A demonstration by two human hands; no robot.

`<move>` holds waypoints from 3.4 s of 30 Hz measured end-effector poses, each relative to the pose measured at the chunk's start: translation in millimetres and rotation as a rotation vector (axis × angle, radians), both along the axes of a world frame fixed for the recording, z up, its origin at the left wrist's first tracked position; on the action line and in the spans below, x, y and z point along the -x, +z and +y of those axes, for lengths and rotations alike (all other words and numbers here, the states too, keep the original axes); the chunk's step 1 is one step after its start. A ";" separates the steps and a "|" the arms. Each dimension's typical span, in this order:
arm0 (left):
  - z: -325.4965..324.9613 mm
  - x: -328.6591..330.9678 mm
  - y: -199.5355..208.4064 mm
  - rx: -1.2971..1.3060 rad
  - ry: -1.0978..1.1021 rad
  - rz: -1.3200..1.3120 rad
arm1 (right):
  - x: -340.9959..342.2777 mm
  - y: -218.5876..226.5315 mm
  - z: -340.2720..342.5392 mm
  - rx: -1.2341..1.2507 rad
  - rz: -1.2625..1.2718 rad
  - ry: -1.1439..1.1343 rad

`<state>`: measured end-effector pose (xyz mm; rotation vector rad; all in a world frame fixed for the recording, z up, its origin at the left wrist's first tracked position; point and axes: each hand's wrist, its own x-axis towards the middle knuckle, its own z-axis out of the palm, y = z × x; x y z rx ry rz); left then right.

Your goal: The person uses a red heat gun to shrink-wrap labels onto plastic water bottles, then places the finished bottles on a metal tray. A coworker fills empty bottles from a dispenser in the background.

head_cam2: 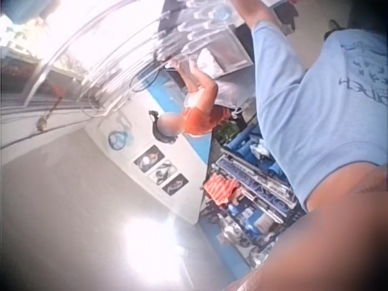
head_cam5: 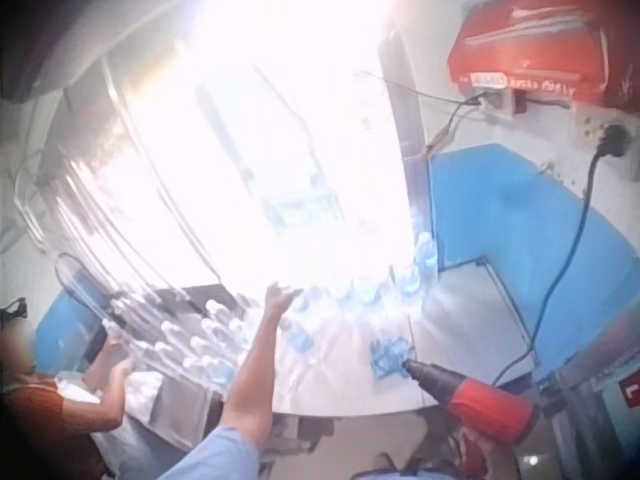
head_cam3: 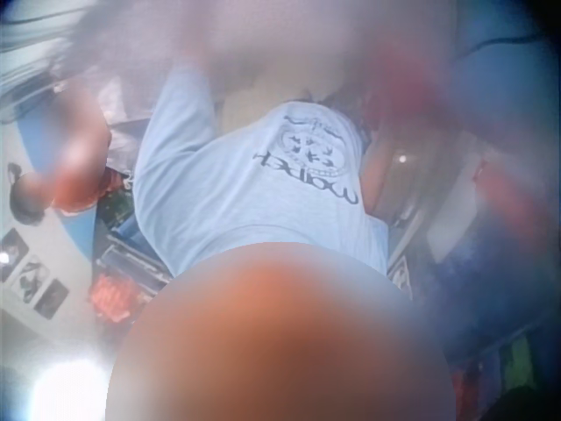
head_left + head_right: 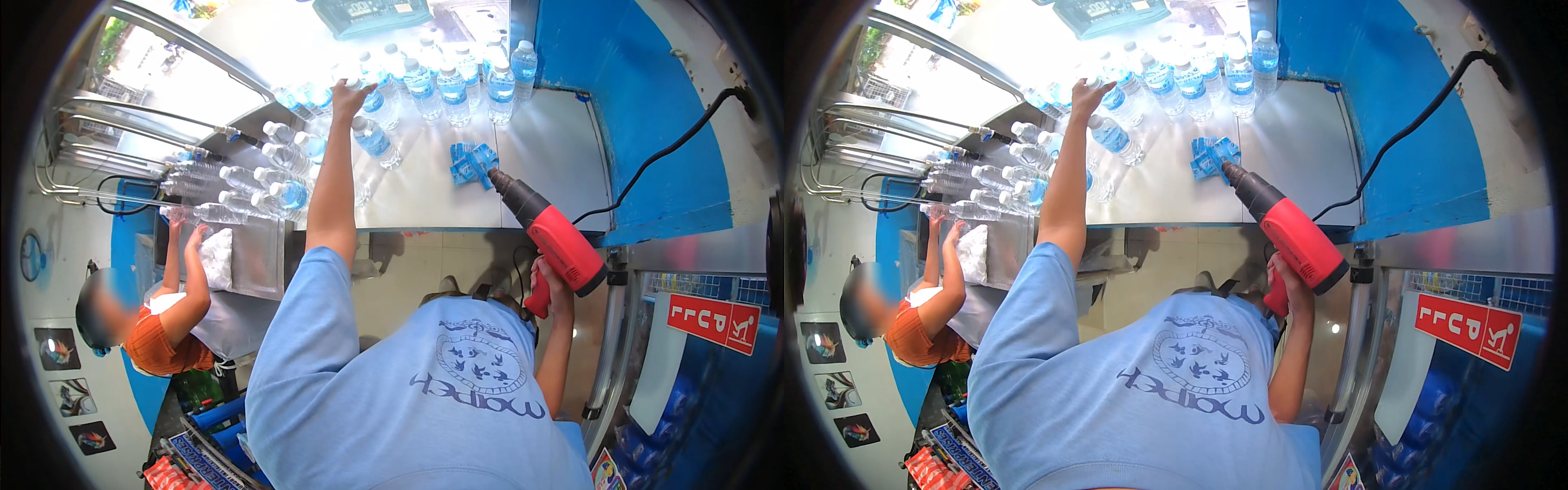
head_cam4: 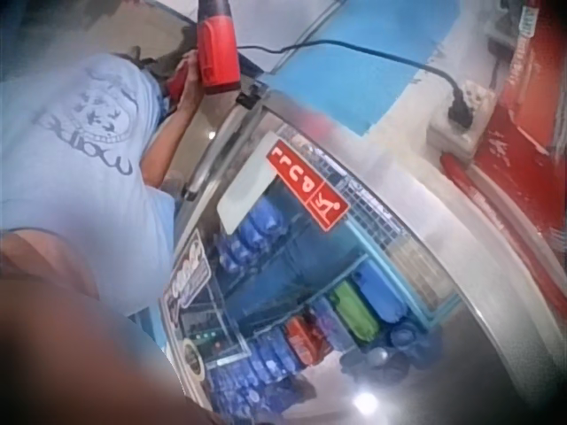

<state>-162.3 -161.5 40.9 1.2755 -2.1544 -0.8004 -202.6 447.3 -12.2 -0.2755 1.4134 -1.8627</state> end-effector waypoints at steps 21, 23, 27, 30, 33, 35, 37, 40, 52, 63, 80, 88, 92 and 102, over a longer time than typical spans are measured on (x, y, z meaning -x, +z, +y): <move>162.1 -84.0 -18.6 -0.066 -0.027 0.386 | -20.4 -5.9 16.1 0.033 0.003 0.028; 184.2 -88.6 -19.3 0.013 -0.024 0.353 | -24.8 -4.6 17.8 0.022 0.016 0.028; 237.3 -93.8 -25.0 0.004 0.006 0.320 | -29.5 -1.6 14.9 -0.012 0.016 0.104; 248.2 -101.0 -29.1 -0.109 -0.067 0.356 | -24.0 -0.4 5.3 0.020 -0.001 0.164; 232.5 -117.8 -30.7 -0.222 -0.259 0.345 | -12.2 -1.0 -9.9 0.036 -0.032 0.228; 218.5 -128.0 -31.5 -0.183 -0.367 0.228 | -4.6 -2.3 -21.8 0.051 -0.035 0.268; 206.1 -128.2 -33.1 -0.291 -0.439 0.258 | 2.6 -3.2 -33.6 0.042 -0.020 0.288; 199.4 -128.3 -35.8 -0.453 -0.454 0.343 | 13.2 -1.2 -47.3 0.038 -0.043 0.317; 199.3 -129.6 -28.8 -0.435 -0.463 0.307 | 23.5 -3.3 -73.0 0.088 -0.126 0.400; 195.2 -130.6 -32.5 -0.491 -0.458 0.309 | 19.0 -5.8 -78.6 0.052 -0.128 0.386; 200.2 -102.1 51.0 0.247 -0.529 -0.071 | 1.2 -10.2 -64.9 0.003 -0.008 0.294; 197.4 -61.3 39.1 0.425 -0.232 -0.274 | -20.5 -19.1 -61.7 -0.032 0.113 0.361; 198.8 -61.2 38.9 0.379 -0.207 -0.270 | -26.9 -22.1 -67.2 -0.066 0.136 0.345; 200.8 -75.6 46.2 0.257 -0.310 -0.251 | -25.2 -23.1 -75.5 -0.089 0.082 0.273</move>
